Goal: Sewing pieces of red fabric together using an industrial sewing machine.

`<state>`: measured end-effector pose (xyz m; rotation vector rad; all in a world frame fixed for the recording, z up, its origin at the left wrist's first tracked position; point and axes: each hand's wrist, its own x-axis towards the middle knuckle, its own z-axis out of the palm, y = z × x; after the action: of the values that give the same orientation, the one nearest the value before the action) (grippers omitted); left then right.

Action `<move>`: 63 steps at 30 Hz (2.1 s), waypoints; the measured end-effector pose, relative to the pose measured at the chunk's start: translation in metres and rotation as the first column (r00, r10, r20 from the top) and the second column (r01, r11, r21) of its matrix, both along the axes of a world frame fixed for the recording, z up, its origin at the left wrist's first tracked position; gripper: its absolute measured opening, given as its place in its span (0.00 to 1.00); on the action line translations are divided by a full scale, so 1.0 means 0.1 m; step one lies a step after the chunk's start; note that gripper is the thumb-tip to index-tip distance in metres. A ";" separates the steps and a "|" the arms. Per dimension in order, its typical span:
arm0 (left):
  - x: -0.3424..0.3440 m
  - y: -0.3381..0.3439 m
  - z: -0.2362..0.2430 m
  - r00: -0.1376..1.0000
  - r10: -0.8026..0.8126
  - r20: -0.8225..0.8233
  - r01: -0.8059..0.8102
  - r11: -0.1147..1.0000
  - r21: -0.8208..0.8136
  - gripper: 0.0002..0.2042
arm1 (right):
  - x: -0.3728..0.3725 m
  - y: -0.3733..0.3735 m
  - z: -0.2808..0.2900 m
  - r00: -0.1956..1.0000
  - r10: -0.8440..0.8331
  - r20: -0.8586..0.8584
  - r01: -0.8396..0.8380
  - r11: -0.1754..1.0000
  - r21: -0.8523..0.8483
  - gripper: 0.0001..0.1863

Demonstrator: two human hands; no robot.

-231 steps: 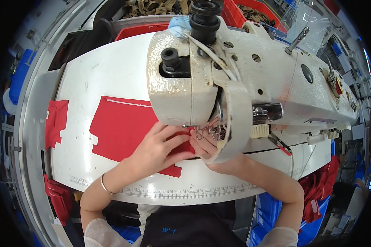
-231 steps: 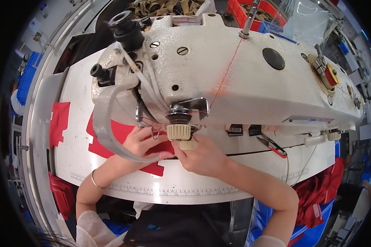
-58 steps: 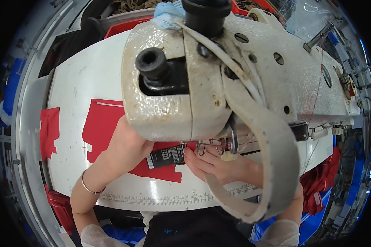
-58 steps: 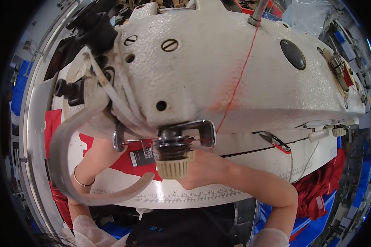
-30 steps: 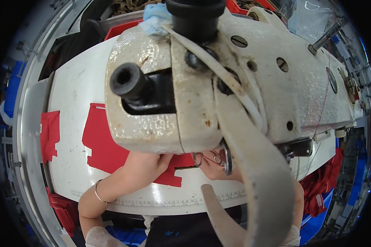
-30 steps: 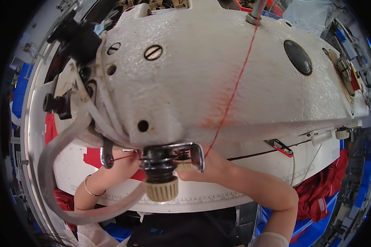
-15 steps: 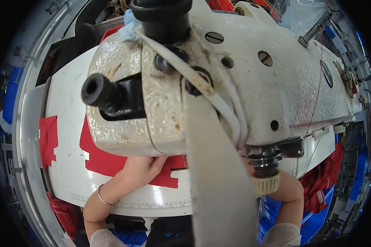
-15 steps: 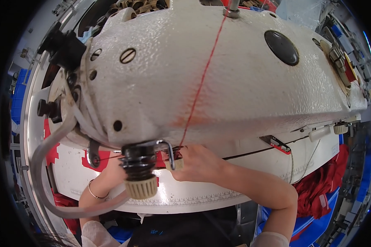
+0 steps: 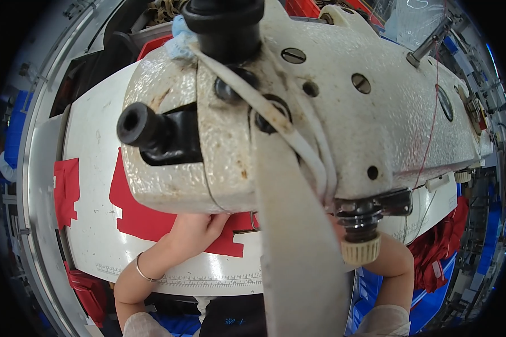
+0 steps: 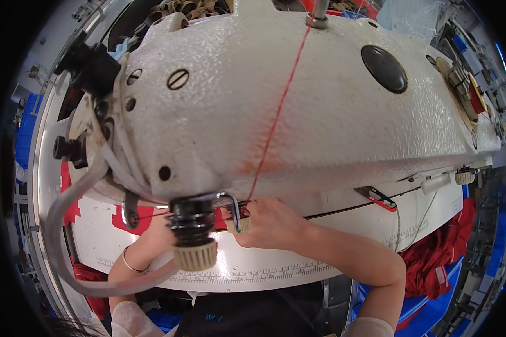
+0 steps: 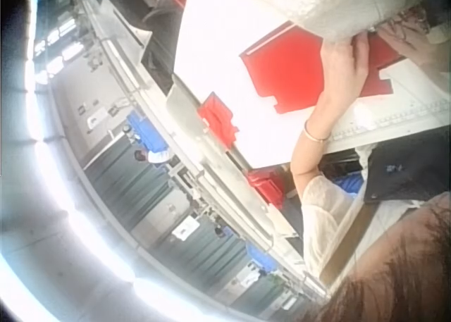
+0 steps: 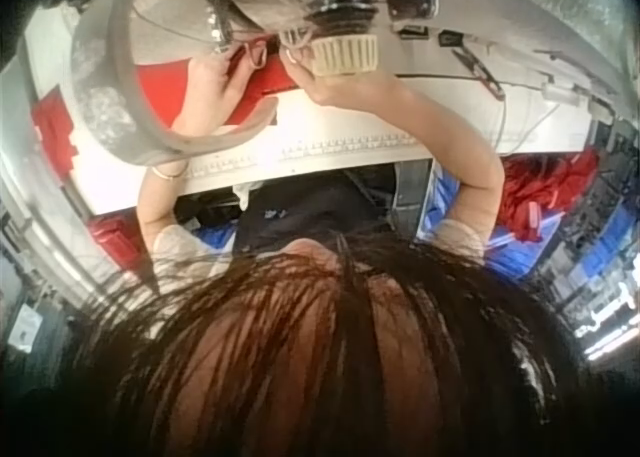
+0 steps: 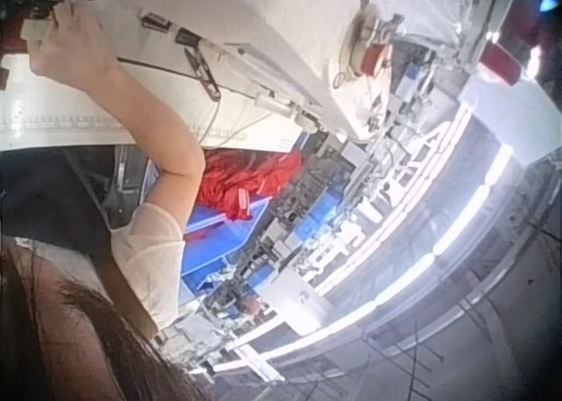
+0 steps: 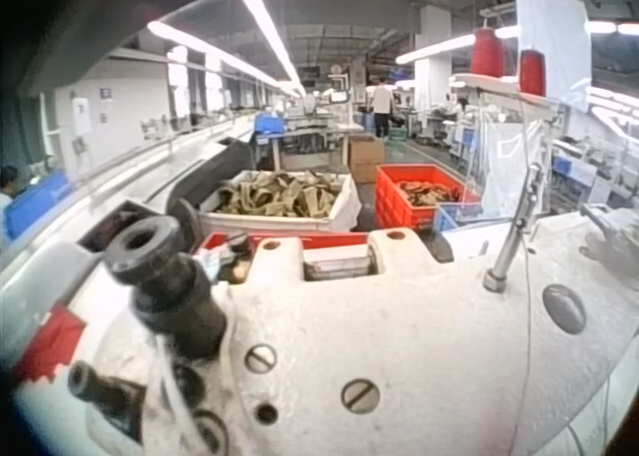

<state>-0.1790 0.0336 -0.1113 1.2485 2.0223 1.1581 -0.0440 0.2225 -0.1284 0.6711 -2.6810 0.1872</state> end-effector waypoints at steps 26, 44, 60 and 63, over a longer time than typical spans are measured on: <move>-0.02 0.04 0.10 0.997 -0.031 -0.066 0.029 0.999 -0.024 0.09 | 0.00 -0.03 -0.14 0.992 -0.011 0.125 0.050 0.948 -0.313 0.17; 0.12 0.08 -0.14 0.853 -0.057 -0.519 0.101 0.993 0.058 0.11 | 0.17 -0.04 0.07 0.995 -0.077 0.069 0.081 0.995 -0.058 0.08; 0.17 -0.06 -0.33 0.760 -0.224 -0.611 0.183 0.975 -0.129 0.11 | 0.17 0.01 0.02 0.990 -0.092 0.105 0.117 0.959 -0.256 0.06; 0.20 -0.02 -0.29 0.694 -0.119 -0.710 0.195 0.981 0.026 0.12 | 0.09 -0.01 -0.03 0.987 -0.162 -0.018 0.147 0.934 -0.325 0.04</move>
<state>-0.1592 0.0312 -0.1402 2.1257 2.3102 0.7469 -0.0351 0.2220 -0.1315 0.3560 -2.5606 0.5480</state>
